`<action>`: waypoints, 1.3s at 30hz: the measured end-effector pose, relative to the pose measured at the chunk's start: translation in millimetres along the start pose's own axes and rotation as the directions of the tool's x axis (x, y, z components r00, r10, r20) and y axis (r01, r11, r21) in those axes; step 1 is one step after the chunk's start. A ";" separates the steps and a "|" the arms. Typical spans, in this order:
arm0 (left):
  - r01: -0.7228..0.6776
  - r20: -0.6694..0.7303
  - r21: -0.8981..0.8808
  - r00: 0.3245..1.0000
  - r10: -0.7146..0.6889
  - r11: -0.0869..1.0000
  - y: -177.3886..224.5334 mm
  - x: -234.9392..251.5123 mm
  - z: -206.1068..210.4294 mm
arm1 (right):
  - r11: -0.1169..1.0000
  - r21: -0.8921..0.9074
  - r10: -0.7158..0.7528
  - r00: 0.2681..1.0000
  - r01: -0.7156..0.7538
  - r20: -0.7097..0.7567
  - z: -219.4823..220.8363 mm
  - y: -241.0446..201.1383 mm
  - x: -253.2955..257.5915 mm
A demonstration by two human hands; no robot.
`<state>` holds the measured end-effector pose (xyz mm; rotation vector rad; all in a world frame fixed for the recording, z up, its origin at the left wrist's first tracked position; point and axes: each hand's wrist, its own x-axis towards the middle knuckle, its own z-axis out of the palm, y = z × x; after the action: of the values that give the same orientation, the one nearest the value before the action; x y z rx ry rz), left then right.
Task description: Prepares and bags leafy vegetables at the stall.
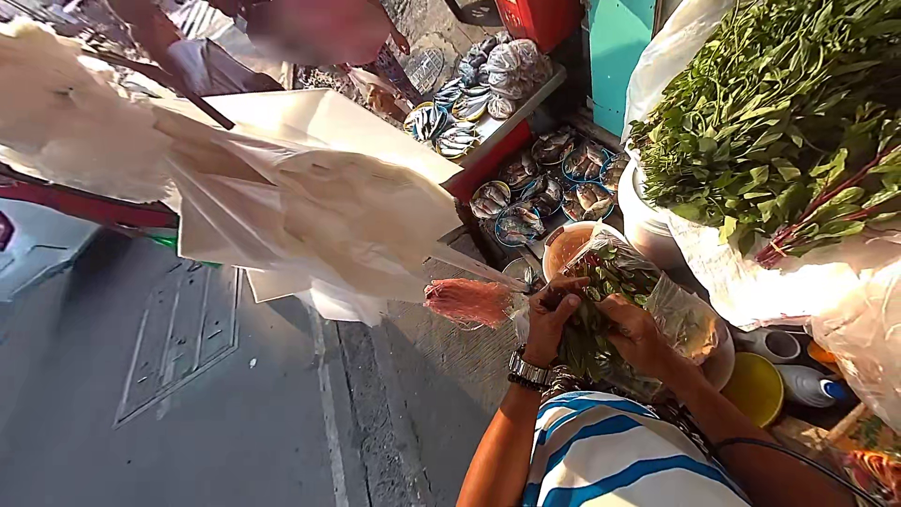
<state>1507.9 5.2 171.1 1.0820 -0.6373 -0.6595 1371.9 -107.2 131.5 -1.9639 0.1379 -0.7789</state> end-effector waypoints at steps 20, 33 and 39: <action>0.139 -0.508 -0.156 0.838 -0.200 0.978 -31.3 -34.6 -61.4 | 0.916 0.124 0.348 0.911 -0.380 0.222 36.6 27.7 -15.1; 0.291 -0.635 0.161 0.762 -0.126 0.943 -14.6 -48.7 -115.4 | 0.535 -0.565 0.827 0.525 -0.628 0.200 52.8 139.3 32.8; 0.362 -0.407 0.194 0.875 -0.261 0.912 -26.1 -19.5 -85.1 | 0.871 -0.316 0.436 0.888 -0.376 0.144 36.2 80.9 19.1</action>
<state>1554.2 60.5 115.4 1.5394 -0.2169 -0.6328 1425.8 -129.2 61.9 -2.1660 0.5460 -0.2775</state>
